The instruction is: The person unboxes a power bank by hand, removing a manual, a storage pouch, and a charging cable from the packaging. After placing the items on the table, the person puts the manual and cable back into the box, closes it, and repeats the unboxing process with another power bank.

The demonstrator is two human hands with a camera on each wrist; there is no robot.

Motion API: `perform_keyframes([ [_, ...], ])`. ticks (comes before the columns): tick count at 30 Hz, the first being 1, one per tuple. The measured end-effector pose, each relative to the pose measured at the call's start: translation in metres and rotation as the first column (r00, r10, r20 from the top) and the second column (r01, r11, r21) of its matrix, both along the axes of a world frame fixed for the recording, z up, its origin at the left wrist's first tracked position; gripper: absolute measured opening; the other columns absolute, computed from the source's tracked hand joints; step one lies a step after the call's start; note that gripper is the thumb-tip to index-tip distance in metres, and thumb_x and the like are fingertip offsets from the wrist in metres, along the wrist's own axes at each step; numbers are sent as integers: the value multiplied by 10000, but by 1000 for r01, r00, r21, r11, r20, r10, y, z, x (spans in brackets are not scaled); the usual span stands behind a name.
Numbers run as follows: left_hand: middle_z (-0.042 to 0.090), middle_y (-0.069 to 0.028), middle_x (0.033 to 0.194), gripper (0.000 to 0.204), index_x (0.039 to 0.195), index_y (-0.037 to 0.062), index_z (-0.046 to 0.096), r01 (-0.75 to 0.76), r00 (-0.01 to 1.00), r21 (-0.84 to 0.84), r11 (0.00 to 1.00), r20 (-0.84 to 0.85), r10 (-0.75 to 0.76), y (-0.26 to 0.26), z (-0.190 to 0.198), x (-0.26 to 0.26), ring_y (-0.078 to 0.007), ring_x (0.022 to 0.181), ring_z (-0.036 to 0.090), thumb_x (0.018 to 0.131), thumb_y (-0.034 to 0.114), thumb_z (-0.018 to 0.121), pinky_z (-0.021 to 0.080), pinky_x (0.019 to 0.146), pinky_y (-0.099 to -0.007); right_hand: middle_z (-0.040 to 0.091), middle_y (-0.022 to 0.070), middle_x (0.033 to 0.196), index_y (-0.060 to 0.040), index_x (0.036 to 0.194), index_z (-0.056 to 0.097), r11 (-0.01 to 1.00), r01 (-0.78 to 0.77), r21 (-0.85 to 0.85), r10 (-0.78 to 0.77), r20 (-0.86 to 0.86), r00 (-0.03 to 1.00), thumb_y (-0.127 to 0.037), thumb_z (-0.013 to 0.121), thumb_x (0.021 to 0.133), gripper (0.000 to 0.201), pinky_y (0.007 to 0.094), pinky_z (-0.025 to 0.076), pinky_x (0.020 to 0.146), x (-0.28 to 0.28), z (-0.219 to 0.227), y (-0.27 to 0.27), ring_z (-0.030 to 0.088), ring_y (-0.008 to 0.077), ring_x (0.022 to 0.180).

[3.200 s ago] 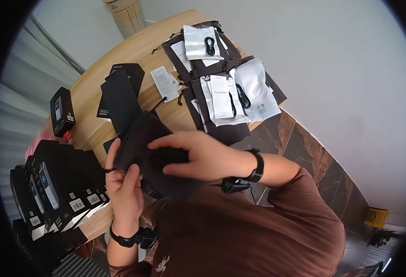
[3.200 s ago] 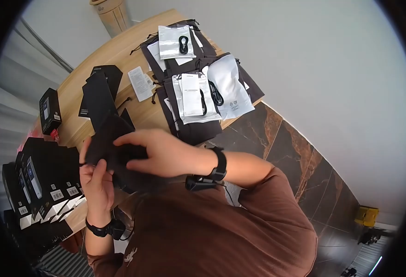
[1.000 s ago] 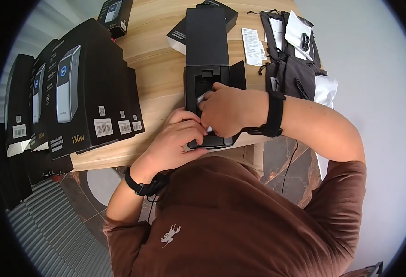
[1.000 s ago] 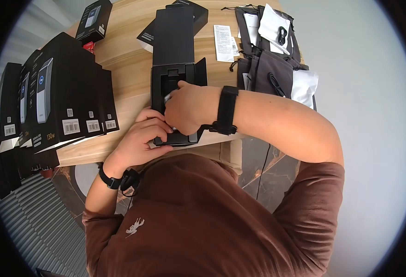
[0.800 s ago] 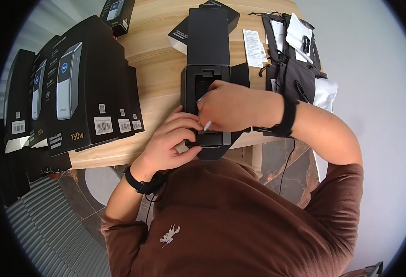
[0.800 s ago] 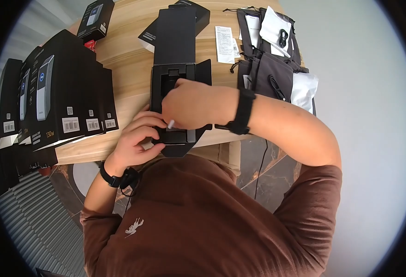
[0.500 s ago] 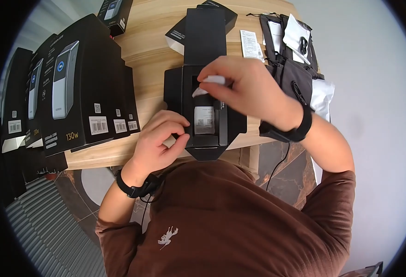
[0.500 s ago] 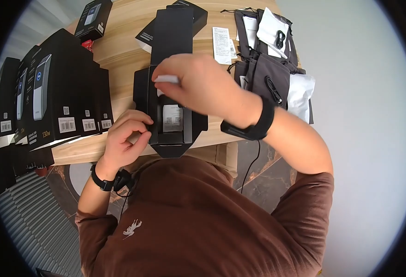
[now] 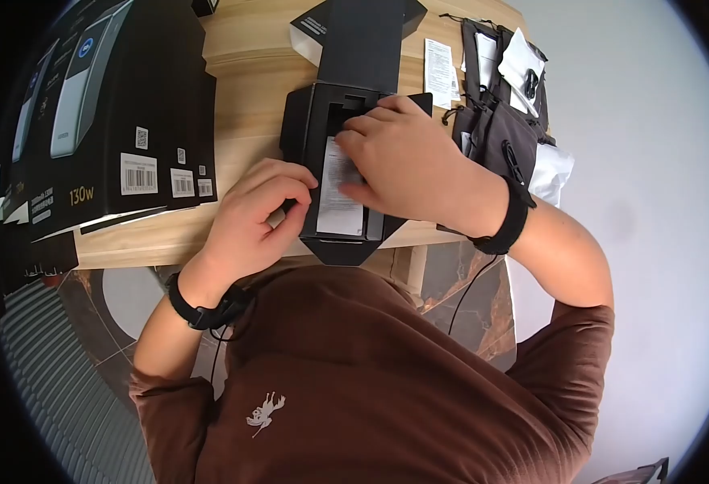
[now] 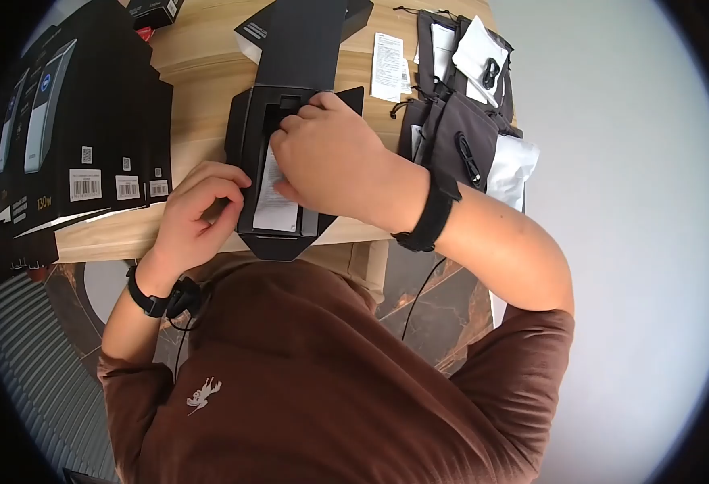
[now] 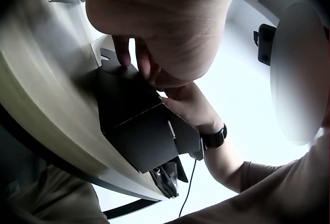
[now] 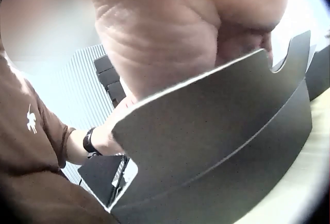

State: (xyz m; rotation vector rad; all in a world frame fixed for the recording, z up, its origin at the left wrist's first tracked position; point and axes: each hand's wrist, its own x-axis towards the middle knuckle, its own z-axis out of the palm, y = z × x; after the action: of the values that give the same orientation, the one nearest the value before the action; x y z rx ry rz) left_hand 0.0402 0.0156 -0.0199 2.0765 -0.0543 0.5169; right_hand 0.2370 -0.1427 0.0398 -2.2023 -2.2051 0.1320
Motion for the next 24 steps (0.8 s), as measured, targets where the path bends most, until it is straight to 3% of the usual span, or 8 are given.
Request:
perform_keyframes([
  [2,712,-85,1127,194,967,49,649,12,1000,-10,1000,-15,-12,1,-3,-1,-307,1002,658,833,-85,692,547,844,-379,741,95,1130,10,1260,697,1000,26,-3,-26,115,993,-343,863,814,592,466,396,1183,-6,-20,-1,687,289,1159],
  [5,700,-79,1151,196,963,52,648,21,1000,-8,1000,-17,-21,1,-5,-1,-306,1025,647,827,-82,692,542,863,-382,726,107,1145,24,1279,670,966,92,-242,-64,121,991,-368,892,767,682,507,343,1229,-12,-12,13,677,300,1175],
  [8,692,-74,1160,197,962,56,647,25,1000,6,1000,-18,-25,1,-7,-1,-305,1037,640,824,-76,695,538,878,-388,720,96,1122,3,1224,699,934,124,-336,-72,164,984,-345,875,787,585,532,332,1232,-17,-8,23,669,299,1161],
  [14,681,-105,1158,222,965,41,641,45,999,4,999,-4,-45,3,-8,2,-313,1028,643,813,-113,688,532,869,-381,724,59,1062,-112,1011,793,901,113,-420,-72,112,991,-171,782,846,175,585,289,1266,-27,-6,24,637,285,1186],
  [17,686,-81,1157,207,965,54,644,35,999,1,999,-8,-35,3,-7,1,-309,1031,638,818,-83,697,535,886,-396,728,48,955,-149,929,789,915,92,-392,-70,68,995,-111,750,853,94,593,279,1280,-30,-9,19,673,278,1118],
  [20,689,-69,1155,193,965,58,645,25,999,-17,1000,-22,-25,3,-8,-1,-306,1037,637,828,-67,699,537,894,-404,758,53,854,-118,931,783,937,46,-345,-46,7,999,-86,703,867,108,544,352,1245,-23,-1,17,737,278,1014],
  [23,691,-71,1148,205,993,56,643,17,999,-27,999,-33,-18,2,-7,-1,-307,1041,647,839,-67,697,540,894,-402,745,71,826,-113,878,754,985,64,-160,-98,-216,972,-87,703,851,63,460,434,1186,-11,13,9,748,281,898],
  [24,691,-72,1146,213,1007,55,642,12,999,-27,1000,-36,-13,3,-5,-2,-307,1042,651,842,-67,696,542,894,-401,730,84,803,-111,865,731,996,75,-55,-85,-205,975,-69,732,807,72,436,492,1121,-10,22,6,735,290,863],
])
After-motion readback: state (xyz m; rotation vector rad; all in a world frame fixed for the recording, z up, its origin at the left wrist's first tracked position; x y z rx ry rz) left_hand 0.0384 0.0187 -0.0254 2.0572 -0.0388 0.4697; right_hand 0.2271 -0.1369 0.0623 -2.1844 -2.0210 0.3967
